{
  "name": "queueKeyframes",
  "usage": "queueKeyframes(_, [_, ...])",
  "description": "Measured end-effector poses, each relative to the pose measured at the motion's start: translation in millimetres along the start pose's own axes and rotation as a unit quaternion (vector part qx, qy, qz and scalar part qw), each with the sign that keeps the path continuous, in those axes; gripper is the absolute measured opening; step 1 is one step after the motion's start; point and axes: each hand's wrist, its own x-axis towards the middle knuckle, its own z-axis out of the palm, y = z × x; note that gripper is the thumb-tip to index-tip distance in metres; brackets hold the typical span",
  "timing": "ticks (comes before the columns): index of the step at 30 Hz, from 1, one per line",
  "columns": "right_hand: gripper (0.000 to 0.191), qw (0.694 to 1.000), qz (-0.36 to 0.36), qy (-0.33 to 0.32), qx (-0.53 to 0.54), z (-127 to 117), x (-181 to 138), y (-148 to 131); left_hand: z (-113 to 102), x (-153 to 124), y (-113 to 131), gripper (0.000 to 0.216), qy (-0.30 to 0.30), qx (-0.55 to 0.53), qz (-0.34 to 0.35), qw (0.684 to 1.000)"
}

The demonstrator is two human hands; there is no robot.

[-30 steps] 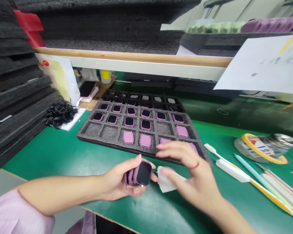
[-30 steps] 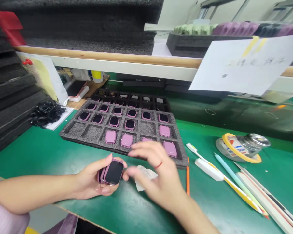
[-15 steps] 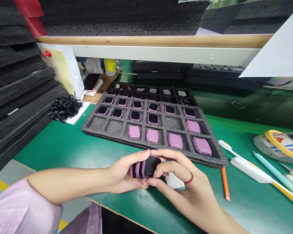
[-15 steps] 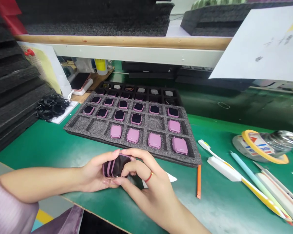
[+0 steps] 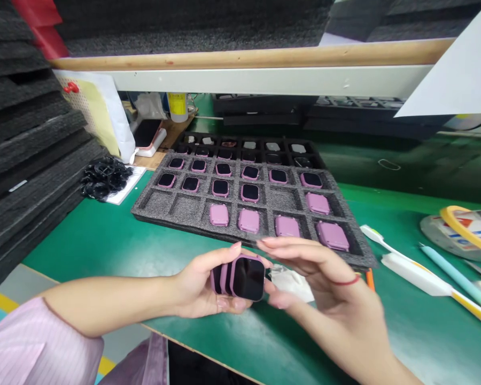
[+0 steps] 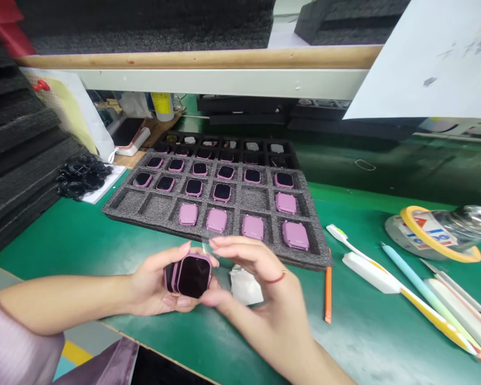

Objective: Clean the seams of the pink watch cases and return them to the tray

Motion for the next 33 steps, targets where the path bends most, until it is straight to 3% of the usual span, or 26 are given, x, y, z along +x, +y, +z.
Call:
queueKeyframes(3, [0.061,0.994,-0.035,-0.076,-0.065,5,-1,2,0,0,-1,0.045,0.002,0.002,-0.002,1.0])
queueKeyframes(9, [0.046,0.994,-0.012,-0.091,-0.056,13,-4,3,-2,0,-4,0.049,0.033,0.027,-0.001,0.999])
queueKeyframes(15, [0.055,0.987,0.019,-0.159,-0.022,4,-3,2,0,-1,-4,0.044,0.071,0.05,0.009,0.996])
queueKeyframes(22, [0.06,0.989,0.015,-0.146,-0.009,5,-3,2,3,-3,-3,0.045,0.019,0.043,0.015,0.999])
queueKeyframes(33, [0.051,0.993,0.003,-0.118,-0.008,7,-2,0,-1,-4,-5,0.046,0.044,0.025,0.0,0.999])
